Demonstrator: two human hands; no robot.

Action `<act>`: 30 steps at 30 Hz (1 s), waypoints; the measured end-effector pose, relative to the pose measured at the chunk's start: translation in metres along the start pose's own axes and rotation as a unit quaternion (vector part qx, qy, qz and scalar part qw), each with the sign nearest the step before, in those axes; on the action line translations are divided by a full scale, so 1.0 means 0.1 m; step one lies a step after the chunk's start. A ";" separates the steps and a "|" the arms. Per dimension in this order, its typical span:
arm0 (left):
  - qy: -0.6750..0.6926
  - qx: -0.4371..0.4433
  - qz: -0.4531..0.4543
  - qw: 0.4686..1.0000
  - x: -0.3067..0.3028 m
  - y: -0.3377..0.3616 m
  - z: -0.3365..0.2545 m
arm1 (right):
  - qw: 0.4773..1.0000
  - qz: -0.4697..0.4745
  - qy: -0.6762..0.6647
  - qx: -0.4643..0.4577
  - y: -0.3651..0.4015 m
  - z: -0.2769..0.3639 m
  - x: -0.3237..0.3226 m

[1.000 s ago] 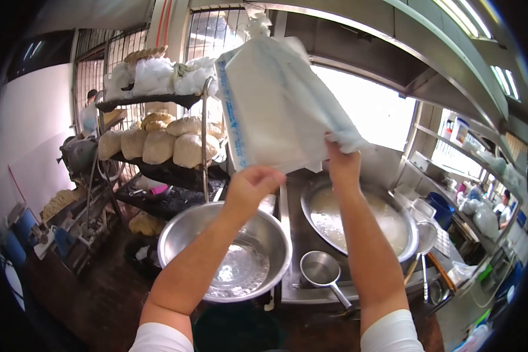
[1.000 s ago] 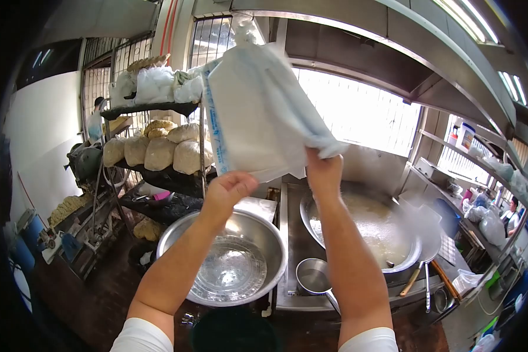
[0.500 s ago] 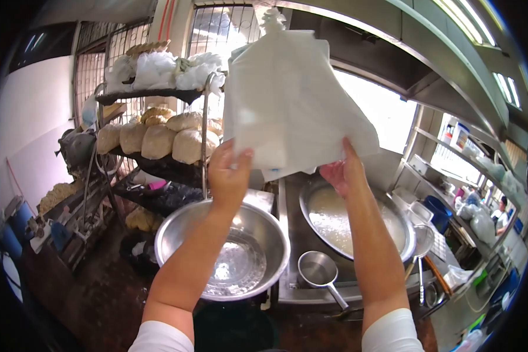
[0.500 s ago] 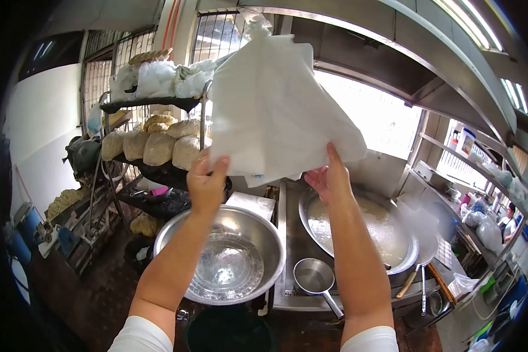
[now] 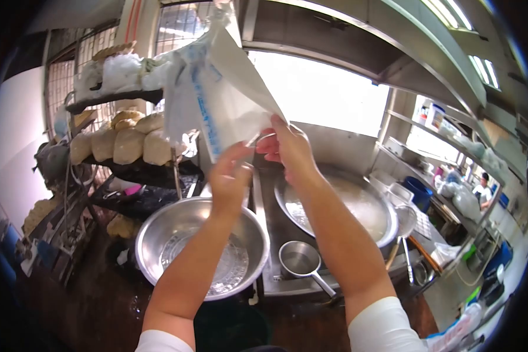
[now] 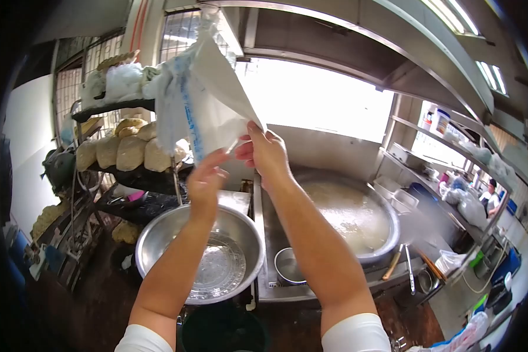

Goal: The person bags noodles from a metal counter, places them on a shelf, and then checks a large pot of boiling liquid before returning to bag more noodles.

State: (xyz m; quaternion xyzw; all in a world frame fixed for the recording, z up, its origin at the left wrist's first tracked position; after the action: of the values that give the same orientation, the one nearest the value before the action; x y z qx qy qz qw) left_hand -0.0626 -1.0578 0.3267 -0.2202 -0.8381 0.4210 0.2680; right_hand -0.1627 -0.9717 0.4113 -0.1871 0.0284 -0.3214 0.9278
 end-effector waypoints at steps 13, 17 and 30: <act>0.606 -0.438 -0.057 0.662 0.35 -0.39 0.02 | 0.885 0.154 -0.422 0.118 -0.01 0.11 -0.04; 0.684 -0.389 0.021 0.617 0.46 -0.34 0.05 | 0.856 0.196 -0.466 0.108 0.05 0.14 0.04; 0.407 -0.256 -0.140 0.865 0.20 -0.57 -0.03 | 0.733 -0.042 0.453 -0.506 -0.15 0.36 0.33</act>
State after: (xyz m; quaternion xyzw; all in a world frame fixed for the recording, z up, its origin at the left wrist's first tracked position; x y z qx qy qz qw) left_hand -0.0843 -1.0755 0.3804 -0.3131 -0.7549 0.0226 0.5759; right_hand -0.1393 -0.9904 0.4522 -0.4620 0.5961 -0.3448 0.5589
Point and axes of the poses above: each hand's wrist, its own y-axis away from the middle knuckle, its own x-axis out of the palm, z = x × y, the point moved 1 cm from there along -y, towards the middle knuckle, and after that the axes turned 3 degrees about x, right-handed, at the moved point
